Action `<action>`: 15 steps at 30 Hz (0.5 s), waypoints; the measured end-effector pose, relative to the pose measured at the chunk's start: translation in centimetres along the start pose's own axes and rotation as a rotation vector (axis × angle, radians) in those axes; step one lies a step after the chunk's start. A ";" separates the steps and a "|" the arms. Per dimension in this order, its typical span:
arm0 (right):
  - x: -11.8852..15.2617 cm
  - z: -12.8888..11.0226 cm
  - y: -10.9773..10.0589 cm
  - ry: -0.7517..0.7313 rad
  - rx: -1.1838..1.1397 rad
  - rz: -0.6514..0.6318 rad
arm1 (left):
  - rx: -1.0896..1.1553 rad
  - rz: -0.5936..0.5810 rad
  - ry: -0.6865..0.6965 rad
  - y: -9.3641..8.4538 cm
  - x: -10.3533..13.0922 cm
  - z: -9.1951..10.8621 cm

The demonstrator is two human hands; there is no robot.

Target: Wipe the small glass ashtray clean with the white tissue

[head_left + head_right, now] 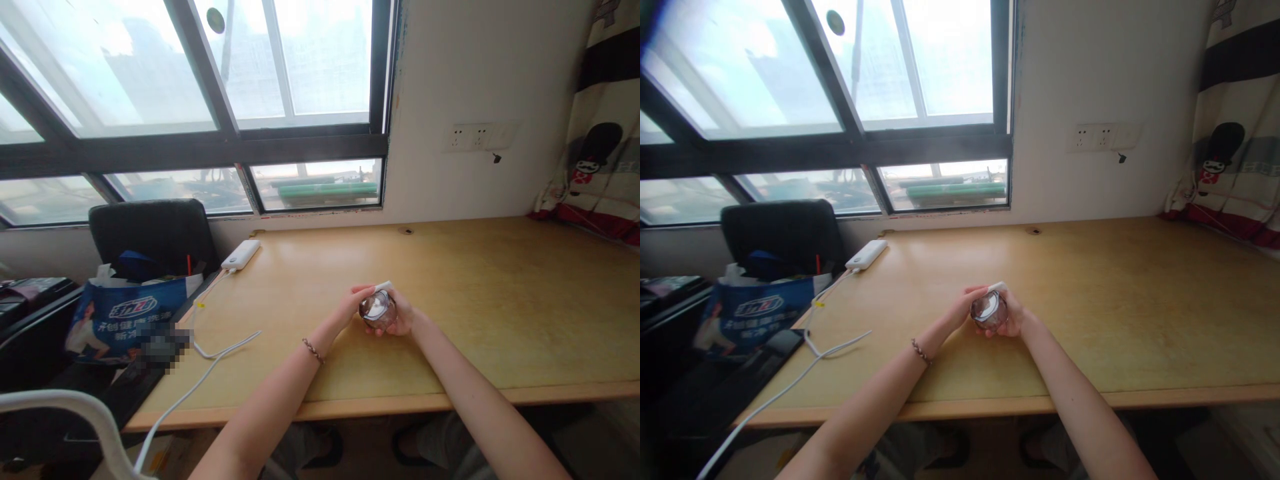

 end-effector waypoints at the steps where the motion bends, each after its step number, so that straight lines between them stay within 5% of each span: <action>1: 0.1 0.1 0.2 0.018 0.004 -0.009 | -0.013 -0.016 0.004 0.1 0.1 0.2; 8: 0.3 0.3 1.5 0.110 0.029 -0.028 | -0.079 -0.101 0.013 0.6 0.6 1.4; 15: -0.2 -0.8 0.6 -0.155 0.041 0.102 | -0.009 0.030 0.001 0.1 0.2 1.1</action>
Point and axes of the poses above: each hand's wrist, its own x-axis away from the middle knuckle, its own y-axis out of the palm, z = x × y, the point moved 4 cm from there along -x, towards the middle knuckle, and after that the axes turned 15 degrees about -z, right-handed, at the moved point
